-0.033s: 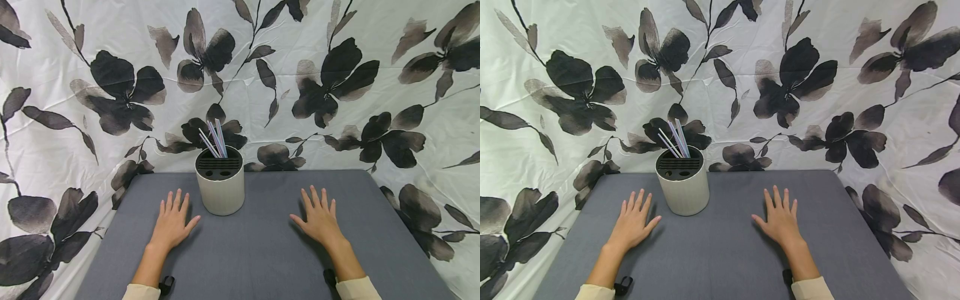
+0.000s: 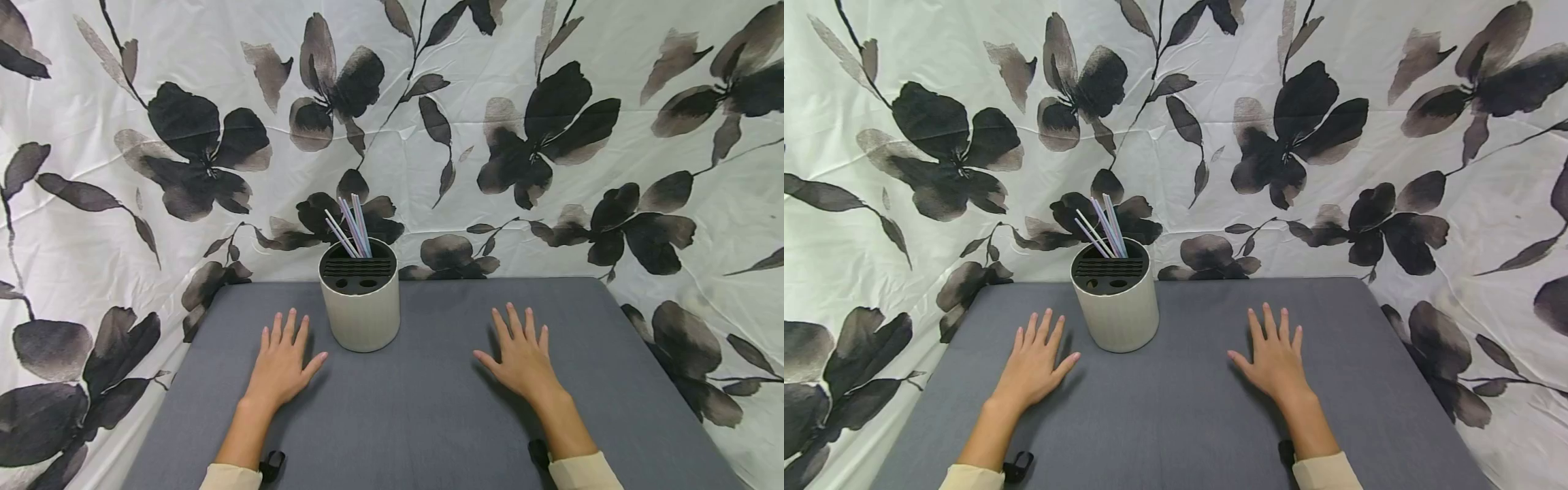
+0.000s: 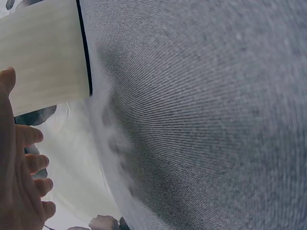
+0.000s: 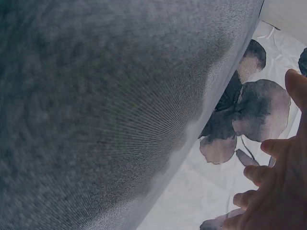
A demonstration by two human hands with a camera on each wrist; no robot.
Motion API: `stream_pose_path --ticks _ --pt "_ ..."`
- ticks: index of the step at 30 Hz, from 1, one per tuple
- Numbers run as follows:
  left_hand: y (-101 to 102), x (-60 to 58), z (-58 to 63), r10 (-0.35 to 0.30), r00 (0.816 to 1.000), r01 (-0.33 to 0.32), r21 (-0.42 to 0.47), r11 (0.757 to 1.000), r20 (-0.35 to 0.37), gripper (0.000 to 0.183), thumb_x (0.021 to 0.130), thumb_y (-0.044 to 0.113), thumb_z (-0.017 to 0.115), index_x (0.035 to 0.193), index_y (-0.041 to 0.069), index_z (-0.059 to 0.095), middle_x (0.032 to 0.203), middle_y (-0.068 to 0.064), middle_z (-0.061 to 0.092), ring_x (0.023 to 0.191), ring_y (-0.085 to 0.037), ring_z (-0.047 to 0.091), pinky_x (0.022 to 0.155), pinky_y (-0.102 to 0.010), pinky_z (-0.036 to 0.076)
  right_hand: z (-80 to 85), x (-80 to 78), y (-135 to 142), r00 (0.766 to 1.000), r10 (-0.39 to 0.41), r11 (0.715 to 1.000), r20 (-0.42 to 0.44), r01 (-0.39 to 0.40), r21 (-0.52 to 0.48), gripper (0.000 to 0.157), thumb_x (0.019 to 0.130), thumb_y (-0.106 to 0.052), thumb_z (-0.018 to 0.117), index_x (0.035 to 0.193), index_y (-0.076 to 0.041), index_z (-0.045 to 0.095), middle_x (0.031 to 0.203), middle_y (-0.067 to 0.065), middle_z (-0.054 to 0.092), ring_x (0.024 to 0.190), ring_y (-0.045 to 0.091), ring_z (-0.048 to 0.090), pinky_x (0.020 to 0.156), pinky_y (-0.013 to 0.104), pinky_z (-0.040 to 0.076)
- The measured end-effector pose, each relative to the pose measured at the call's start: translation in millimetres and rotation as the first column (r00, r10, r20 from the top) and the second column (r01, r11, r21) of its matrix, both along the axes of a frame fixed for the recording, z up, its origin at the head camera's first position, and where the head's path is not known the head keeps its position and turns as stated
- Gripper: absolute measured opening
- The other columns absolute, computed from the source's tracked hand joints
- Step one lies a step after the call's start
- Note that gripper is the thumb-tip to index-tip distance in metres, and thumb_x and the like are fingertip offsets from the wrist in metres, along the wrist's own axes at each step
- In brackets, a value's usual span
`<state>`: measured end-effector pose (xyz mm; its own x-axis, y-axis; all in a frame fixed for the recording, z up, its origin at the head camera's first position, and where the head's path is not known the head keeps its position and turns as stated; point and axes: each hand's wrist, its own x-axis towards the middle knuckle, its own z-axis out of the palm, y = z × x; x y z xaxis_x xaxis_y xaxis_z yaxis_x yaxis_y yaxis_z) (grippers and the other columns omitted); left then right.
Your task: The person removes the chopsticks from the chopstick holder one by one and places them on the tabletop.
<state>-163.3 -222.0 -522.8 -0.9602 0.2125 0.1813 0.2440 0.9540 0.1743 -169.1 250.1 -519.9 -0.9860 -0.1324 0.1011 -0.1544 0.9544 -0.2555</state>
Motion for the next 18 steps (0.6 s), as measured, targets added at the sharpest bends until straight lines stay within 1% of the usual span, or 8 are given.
stream_pose_path --ticks 5,11,15,18 --pt "0 -0.5 0.0 -0.002 1.000 0.002 -0.003 1.000 0.000 0.086 0.099 0.061 0.054 0.161 0.004 0.035 0.169 -0.025 0.021 0.157 -0.050 0.011 0.122 -0.072 0.015 0.0 -0.7 0 1.000 0.000 1.000 0.003 0.000 0.004 0.099 0.094 -0.066 0.062 0.165 -0.009 0.023 0.171 0.026 0.013 0.156 0.055 0.000 0.116 0.081 0.003" --pt "-1 -2.4 5.4 0.000 1.000 0.000 -0.012 1.000 0.009 0.086 0.100 0.062 0.054 0.161 0.004 0.034 0.169 -0.026 0.021 0.157 -0.050 0.011 0.122 -0.072 0.015 4.6 -5.4 -1 1.000 0.005 1.000 -0.001 -0.005 -0.007 0.098 0.093 -0.061 0.066 0.165 -0.009 0.023 0.171 0.025 0.013 0.156 0.053 -0.001 0.117 0.080 0.002" --pt "-1 -3.7 9.2 0.003 1.000 -0.003 -0.028 1.000 0.014 0.086 0.100 0.062 0.052 0.162 0.005 0.033 0.170 -0.024 0.018 0.157 -0.050 0.010 0.123 -0.072 0.014 9.4 -8.4 -1 1.000 0.022 1.000 -0.009 -0.022 -0.004 0.098 0.094 -0.063 0.063 0.165 -0.009 0.023 0.171 0.025 0.014 0.156 0.054 0.001 0.117 0.080 0.005" --pt "0 -4.6 12.2 -0.004 1.000 0.003 -0.031 1.000 -0.005 0.086 0.100 0.062 0.052 0.161 0.005 0.033 0.170 -0.024 0.019 0.157 -0.050 0.011 0.123 -0.071 0.014 12.3 -10.5 -1 0.999 0.035 0.999 -0.007 -0.035 -0.005 0.099 0.094 -0.064 0.062 0.166 -0.009 0.021 0.171 0.025 0.013 0.156 0.055 0.001 0.117 0.081 0.005"
